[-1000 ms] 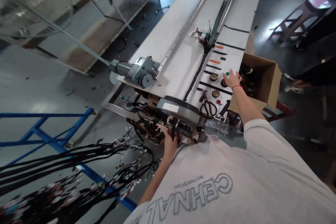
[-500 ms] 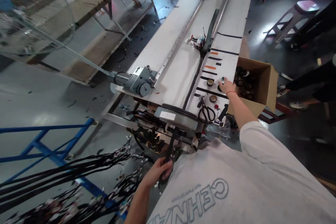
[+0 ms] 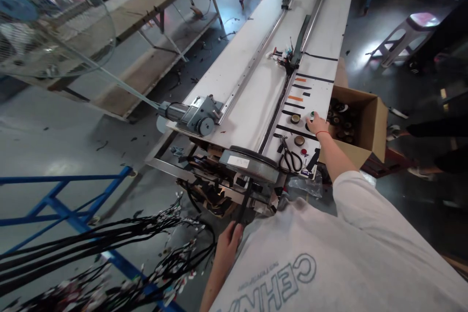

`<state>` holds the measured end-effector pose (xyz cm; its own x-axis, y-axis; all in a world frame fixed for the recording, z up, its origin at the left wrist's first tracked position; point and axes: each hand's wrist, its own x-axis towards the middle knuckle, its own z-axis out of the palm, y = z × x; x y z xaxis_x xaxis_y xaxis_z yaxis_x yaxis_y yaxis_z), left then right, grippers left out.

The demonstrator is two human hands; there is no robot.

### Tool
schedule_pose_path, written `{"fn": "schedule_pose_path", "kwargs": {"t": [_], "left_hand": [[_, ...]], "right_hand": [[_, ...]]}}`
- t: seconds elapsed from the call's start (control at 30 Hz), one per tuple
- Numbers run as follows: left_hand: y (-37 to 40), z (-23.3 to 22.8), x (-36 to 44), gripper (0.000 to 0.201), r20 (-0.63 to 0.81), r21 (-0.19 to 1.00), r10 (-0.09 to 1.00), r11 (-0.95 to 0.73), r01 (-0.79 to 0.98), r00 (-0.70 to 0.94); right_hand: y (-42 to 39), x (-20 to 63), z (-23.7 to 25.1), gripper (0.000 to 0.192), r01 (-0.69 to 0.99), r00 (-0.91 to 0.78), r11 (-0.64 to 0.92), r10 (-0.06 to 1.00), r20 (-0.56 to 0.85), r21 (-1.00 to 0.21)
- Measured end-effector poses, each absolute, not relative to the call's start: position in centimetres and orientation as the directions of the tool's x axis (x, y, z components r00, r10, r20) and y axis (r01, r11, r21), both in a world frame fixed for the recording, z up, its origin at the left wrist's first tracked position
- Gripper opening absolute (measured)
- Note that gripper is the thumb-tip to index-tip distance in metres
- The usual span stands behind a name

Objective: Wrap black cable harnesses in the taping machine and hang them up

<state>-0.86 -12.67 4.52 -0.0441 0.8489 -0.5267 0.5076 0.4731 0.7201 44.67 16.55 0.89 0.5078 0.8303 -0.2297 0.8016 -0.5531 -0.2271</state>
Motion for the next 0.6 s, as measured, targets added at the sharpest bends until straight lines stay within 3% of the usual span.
{"fn": "schedule_pose_path", "kwargs": {"t": [0.2, 0.27, 0.33, 0.4, 0.43, 0.53, 0.6], "left_hand": [[-10.0, 3.0, 0.6, 0.060, -0.383, 0.812, 0.924, 0.341, 0.474, -0.008], [-8.9, 2.4, 1.1, 0.061, -0.354, 0.820, 0.935, 0.318, 0.476, -0.015], [-8.0, 2.0, 1.1, 0.060, -0.338, 0.838, 0.941, 0.293, 0.461, 0.016], [-7.2, 1.9, 0.7, 0.059, -0.334, 0.852, 0.943, 0.292, 0.433, 0.020], [-7.0, 2.0, 0.4, 0.058, -0.332, 0.860, 0.943, 0.299, 0.412, 0.008], [-6.5, 2.8, -0.7, 0.060, -0.319, 0.893, 0.947, 0.315, 0.322, -0.041], [-6.2, 3.4, -1.4, 0.063, -0.309, 0.913, 0.950, 0.308, 0.269, -0.038]], "right_hand": [[17.6, 44.8, 3.3, 0.059, 0.777, 0.524, -0.581, 0.810, -0.262, -0.242], [17.2, 43.7, 4.6, 0.054, 0.781, 0.488, -0.534, 0.845, -0.218, -0.323], [14.9, 40.8, 5.6, 0.048, 0.798, 0.361, -0.336, 0.931, -0.050, -0.499], [10.0, 36.2, 6.5, 0.040, 0.744, 0.151, 0.003, 0.973, 0.172, -0.668], [6.8, 33.5, 6.8, 0.038, 0.681, 0.012, 0.150, 0.977, 0.215, -0.717], [-2.1, 24.9, 6.6, 0.035, 0.448, -0.402, 0.420, 0.883, 0.242, -0.789], [-4.5, 20.0, 5.4, 0.040, 0.486, -0.447, 0.421, 0.873, 0.195, -0.766]]}}
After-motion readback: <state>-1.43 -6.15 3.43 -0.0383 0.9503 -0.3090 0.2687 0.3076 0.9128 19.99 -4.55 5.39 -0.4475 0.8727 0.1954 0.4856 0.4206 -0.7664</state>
